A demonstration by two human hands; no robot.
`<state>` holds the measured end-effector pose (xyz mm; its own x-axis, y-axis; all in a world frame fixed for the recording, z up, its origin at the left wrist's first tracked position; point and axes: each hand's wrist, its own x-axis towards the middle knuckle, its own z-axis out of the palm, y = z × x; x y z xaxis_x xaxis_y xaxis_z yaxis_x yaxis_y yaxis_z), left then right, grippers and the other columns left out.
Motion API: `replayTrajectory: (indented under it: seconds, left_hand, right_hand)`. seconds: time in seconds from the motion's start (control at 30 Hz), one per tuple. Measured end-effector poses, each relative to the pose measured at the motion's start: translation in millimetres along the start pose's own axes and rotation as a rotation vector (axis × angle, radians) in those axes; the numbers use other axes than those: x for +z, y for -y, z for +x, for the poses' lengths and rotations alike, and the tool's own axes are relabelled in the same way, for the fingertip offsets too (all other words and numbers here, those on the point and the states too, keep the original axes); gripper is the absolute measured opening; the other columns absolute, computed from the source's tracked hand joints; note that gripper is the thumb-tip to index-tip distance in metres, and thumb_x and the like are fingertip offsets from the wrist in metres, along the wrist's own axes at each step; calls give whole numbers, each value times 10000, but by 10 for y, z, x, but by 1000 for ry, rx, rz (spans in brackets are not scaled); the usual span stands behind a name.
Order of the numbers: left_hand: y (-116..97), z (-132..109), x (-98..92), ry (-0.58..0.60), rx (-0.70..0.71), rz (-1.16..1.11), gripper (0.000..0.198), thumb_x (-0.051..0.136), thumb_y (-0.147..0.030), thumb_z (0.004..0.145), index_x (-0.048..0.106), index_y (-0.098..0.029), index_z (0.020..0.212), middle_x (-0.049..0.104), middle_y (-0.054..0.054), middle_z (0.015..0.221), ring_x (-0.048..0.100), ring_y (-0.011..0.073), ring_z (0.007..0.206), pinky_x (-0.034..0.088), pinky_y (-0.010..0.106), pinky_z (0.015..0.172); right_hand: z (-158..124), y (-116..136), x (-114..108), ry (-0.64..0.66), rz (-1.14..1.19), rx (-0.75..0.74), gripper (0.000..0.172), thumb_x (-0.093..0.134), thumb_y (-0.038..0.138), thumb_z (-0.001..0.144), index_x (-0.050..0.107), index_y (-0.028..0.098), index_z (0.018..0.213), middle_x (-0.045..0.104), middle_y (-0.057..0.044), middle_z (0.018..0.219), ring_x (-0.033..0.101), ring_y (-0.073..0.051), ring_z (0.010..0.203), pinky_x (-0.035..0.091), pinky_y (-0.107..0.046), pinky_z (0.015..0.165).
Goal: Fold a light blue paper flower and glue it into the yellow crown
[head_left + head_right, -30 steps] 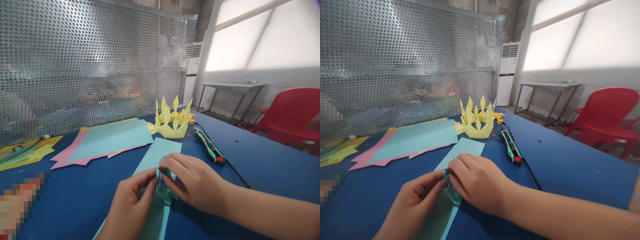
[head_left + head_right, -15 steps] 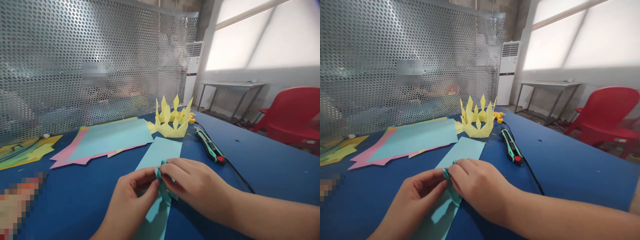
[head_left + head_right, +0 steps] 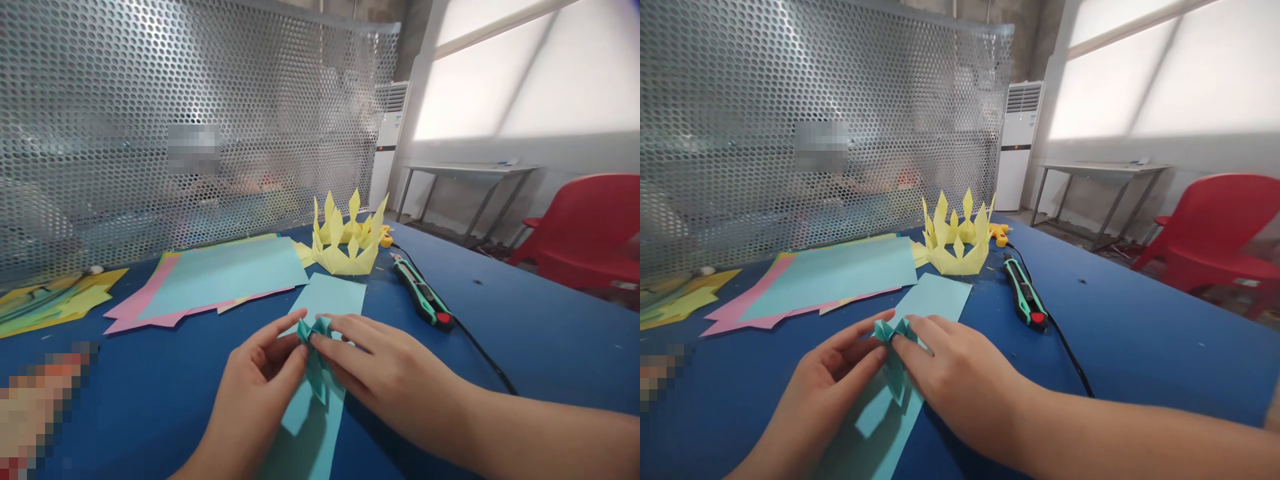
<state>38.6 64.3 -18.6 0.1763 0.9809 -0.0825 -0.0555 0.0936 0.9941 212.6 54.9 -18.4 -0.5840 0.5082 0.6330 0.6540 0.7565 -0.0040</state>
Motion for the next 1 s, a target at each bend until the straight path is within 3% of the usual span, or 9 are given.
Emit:
replayTrajectory:
  seconds: [0.2, 0.4, 0.5, 0.7, 0.83, 1.0]
  left_hand:
    - [-9, -1, 9, -66, -16, -10, 522, 803, -427, 668, 645, -187, 1103, 767, -2, 781, 692, 139, 747, 501, 170, 591]
    - [30, 20, -18, -80, -12, -18, 522, 768, -481, 681, 613, -198, 1092, 715, -24, 722, 641, 129, 712, 481, 188, 615]
    - [26, 16, -17, -84, -11, 3, 535, 740, -467, 707, 590, -200, 1146, 674, -35, 720, 600, 119, 670, 457, 195, 596]
    - [39, -4, -30, -63, 19, 68, 474, 675, -410, 768, 541, -243, 1190, 544, -70, 706, 567, 129, 686, 440, 225, 631]
    - [27, -25, -40, -28, -6, 77, 423, 658, -383, 789, 537, -242, 1169, 585, -48, 763, 574, 141, 686, 455, 257, 645]
    - [-19, -45, -43, -15, -34, 48, 353, 668, -354, 796, 550, -237, 1108, 637, -4, 912, 607, 145, 769, 463, 251, 667]
  right_hand:
    - [-5, -13, 32, -1, 47, 13, 288, 407, 58, 933, 656, 83, 1076, 687, -175, 1037, 668, -250, 958, 602, -373, 826]
    - [33, 11, 11, -59, 340, 127, 234, 458, 55, 924, 568, 154, 1104, 682, -83, 1002, 656, -158, 933, 553, -251, 847]
    - [37, 45, 1, -72, 440, 227, 210, 501, 48, 892, 509, 190, 1046, 661, -19, 919, 652, -100, 840, 534, -176, 787]
    - [19, 54, 25, -46, 596, 391, 382, 513, 78, 894, 426, 255, 1222, 685, 14, 1015, 675, -62, 903, 515, -150, 830]
    - [16, 40, 20, -48, 597, 318, 434, 475, 29, 894, 463, 270, 1254, 704, 24, 1077, 665, -58, 1002, 495, -149, 898]
    - [42, 48, 12, -77, 700, 364, 306, 539, 61, 888, 568, 261, 1119, 703, 22, 1046, 681, -70, 924, 528, -159, 839]
